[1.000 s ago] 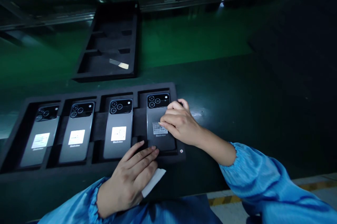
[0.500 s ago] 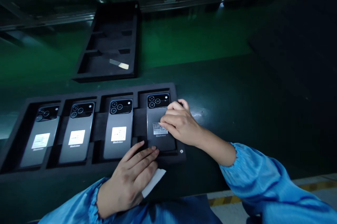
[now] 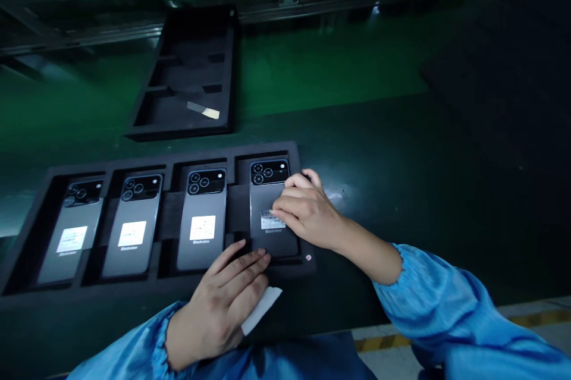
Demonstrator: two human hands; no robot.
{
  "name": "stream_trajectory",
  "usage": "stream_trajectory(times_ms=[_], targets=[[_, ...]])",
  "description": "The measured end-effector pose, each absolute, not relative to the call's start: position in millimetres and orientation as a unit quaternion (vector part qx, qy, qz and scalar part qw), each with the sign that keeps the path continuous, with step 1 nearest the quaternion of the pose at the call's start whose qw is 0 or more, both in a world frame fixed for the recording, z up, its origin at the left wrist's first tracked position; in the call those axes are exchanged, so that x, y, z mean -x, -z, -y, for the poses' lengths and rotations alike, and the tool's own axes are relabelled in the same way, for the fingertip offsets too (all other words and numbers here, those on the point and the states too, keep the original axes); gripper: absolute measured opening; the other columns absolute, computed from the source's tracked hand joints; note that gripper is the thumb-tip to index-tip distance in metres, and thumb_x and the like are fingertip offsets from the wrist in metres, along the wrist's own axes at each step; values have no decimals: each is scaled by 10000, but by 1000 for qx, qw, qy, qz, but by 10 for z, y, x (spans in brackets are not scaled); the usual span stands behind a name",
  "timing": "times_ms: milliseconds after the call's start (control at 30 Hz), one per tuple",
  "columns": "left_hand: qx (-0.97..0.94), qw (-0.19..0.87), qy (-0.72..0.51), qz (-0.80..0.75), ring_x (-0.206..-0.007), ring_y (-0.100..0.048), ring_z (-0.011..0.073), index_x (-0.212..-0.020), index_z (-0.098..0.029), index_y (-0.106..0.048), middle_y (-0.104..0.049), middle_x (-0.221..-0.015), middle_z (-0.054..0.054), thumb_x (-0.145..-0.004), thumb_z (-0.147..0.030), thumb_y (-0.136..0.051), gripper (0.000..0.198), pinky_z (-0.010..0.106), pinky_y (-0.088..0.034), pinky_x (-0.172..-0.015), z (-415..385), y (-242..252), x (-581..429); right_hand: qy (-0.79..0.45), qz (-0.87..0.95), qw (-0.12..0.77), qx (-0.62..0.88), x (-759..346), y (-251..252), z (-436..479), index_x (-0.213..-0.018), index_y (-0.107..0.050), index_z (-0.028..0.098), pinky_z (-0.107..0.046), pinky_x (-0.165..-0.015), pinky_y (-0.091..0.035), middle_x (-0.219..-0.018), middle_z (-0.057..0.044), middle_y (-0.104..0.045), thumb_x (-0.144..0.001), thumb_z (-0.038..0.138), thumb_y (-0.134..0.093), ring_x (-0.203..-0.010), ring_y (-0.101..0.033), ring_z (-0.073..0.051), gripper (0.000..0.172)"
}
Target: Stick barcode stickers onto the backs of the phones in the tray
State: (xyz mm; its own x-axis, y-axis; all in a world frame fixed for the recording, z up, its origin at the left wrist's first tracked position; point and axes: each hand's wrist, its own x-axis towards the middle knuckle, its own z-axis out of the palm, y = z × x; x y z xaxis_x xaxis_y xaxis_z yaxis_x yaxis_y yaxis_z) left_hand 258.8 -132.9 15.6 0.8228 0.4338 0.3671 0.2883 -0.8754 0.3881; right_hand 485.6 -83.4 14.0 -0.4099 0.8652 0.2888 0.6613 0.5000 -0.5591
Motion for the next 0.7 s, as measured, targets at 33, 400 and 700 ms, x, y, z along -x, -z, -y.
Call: stream_trajectory(times_ms=[33,400,700], targets=[[-942,159,-227,-191,-1098,-522,286,-995,-52,-581,-599,-1095,169,-806,-71,-361,291,528,-328,-1033,1329,-154,-2585,-179,821,279,464,-4858,-137,836,-749,-621,183,-434,-934,-208,-678,-7,-575,-925,256,-482,-847,-477,-184,236],[-943,152,-229,-190,-1087,-530,268,-996,-62,-582,-600,-1093,166,-826,-98,-346,293,524,-337,-1031,1307,-160,-2596,-80,860,181,470,-4861,-209,886,-877,-622,174,-501,-983,-221,-853,-44,-565,-814,424,-651,-936,-480,-223,259],[-943,154,-228,-189,-1069,-541,275,-1001,-57,-584,-605,-1087,162,-842,-100,-317,314,522,-365,-1011,1309,-168,-2590,-108,833,95,534,-4845,-249,851,-854,-533,209,-638,-1007,-108,-1426,-97,-214,-730,471,-716,-1339,-22,-349,342]])
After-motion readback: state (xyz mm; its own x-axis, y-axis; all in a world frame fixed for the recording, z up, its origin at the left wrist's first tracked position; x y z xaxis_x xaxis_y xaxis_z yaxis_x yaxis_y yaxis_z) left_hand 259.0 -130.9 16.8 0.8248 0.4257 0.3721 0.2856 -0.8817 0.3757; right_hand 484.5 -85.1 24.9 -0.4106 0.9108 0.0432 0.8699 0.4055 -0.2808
